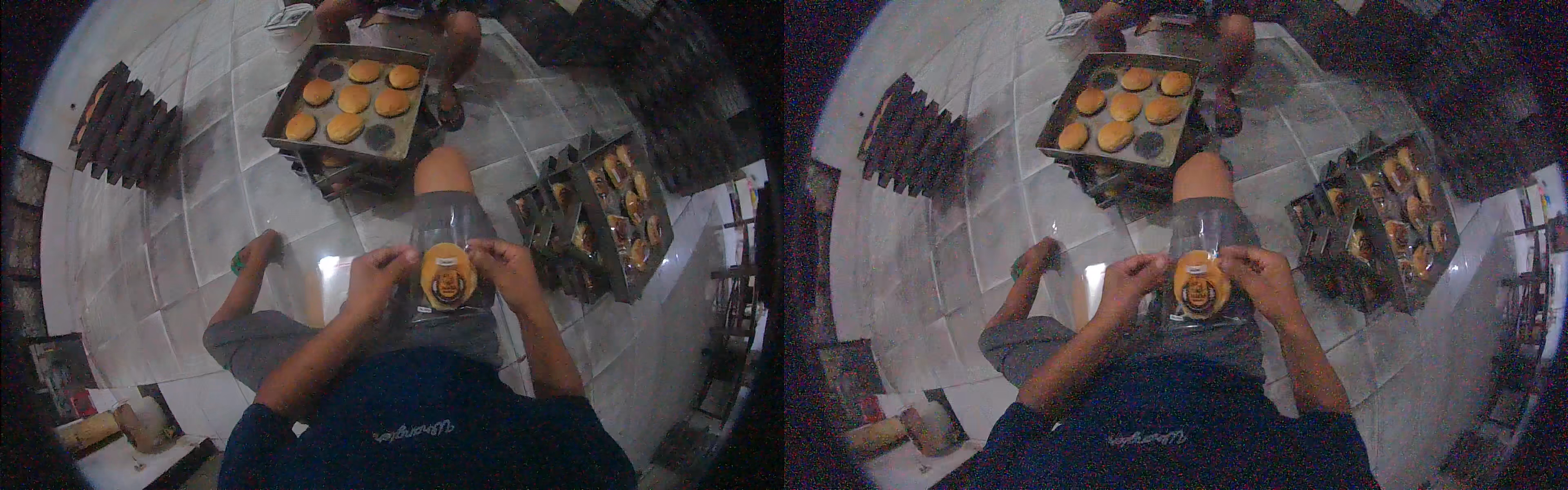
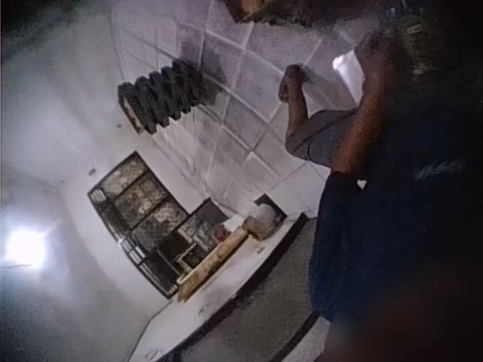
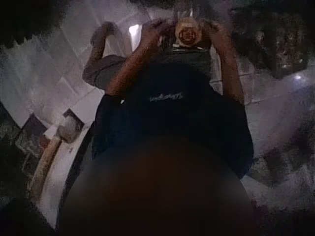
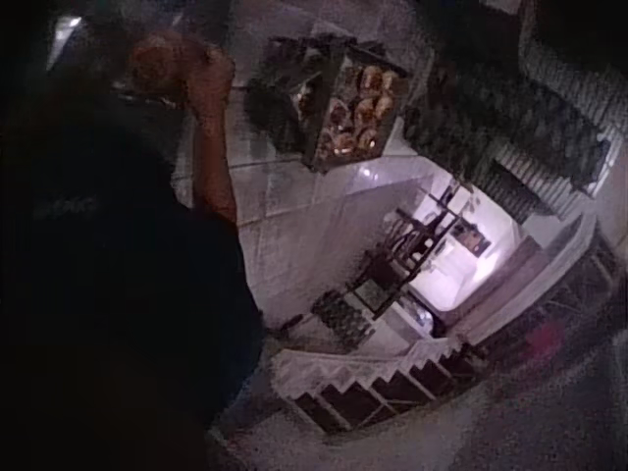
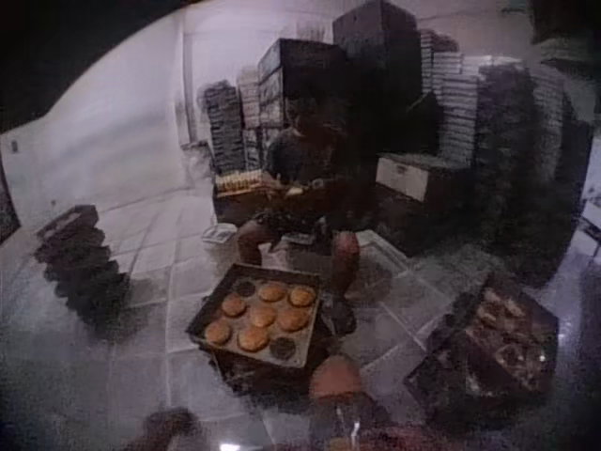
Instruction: The person sits on the floor and repeatedly picks round pastries from a metal tray, places each into a clear plastic bag, seals the bag, and sets it aside. The process is repeated for multiple pastries.
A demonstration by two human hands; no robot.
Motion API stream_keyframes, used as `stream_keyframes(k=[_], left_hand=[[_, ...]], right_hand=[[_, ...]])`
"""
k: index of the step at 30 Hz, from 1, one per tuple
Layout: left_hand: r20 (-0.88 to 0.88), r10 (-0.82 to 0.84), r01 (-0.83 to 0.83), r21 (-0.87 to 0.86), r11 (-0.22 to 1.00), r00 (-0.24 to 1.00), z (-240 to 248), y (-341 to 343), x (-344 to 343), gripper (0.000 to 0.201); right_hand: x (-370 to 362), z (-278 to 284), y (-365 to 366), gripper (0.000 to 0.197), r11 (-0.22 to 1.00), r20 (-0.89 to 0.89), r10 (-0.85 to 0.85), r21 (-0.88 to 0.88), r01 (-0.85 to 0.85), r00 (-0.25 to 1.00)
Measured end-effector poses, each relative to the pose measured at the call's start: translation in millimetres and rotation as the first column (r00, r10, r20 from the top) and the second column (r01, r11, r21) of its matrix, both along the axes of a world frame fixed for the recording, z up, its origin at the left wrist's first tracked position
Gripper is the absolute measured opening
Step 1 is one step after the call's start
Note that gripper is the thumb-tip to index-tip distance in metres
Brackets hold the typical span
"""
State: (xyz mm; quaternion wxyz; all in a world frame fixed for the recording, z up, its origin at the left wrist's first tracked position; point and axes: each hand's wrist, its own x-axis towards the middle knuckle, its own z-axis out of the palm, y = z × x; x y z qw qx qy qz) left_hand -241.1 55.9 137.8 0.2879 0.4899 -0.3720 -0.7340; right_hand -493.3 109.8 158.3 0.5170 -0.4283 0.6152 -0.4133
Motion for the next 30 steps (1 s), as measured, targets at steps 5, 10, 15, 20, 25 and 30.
stream_keyframes(k=[5, 10, 15, 20, 25, 30], left_hand=[[0.003, -0.027, 0.027, -0.171, 0.985, 1.000, 7.7, -16.4, -17.7, 0.027], [0.011, 0.035, -0.032, -0.178, 0.983, 0.999, 33.4, -8.3, 2.0, 0.020], [-0.159, 0.256, -0.261, -0.011, 0.965, 0.953, 47.0, -40.5, 12.0, 0.012], [-0.034, 0.201, -0.204, -0.129, 0.970, 0.979, 48.1, -30.2, 32.4, 0.011], [0.216, -0.017, -0.013, 0.137, 0.990, 0.976, 1.0, 75.0, 44.8, 0.015], [0.302, -0.108, 0.171, -0.192, 0.966, 0.947, -25.5, 77.0, 34.5, 0.021]], right_hand=[[-3.2, 7.3, -19.6, 0.021, 0.995, -0.089, 0.068, -0.063, -0.074, 0.994], [10.0, 17.4, -13.9, 0.017, 0.998, -0.028, -0.025, -0.051, 0.023, 0.999], [12.9, 2.0, -46.0, 0.015, 0.955, 0.485, -0.271, 0.026, 0.296, 0.831], [16.3, 40.2, -23.4, 0.015, 0.974, 0.271, -0.214, -0.011, 0.225, 0.939], [23.9, 6.4, 66.5, 0.019, 0.951, 0.061, -0.197, 0.256, 0.175, 0.979], [7.0, -46.0, 80.7, 0.025, 0.977, -0.236, -0.175, 0.078, 0.198, 0.956]])
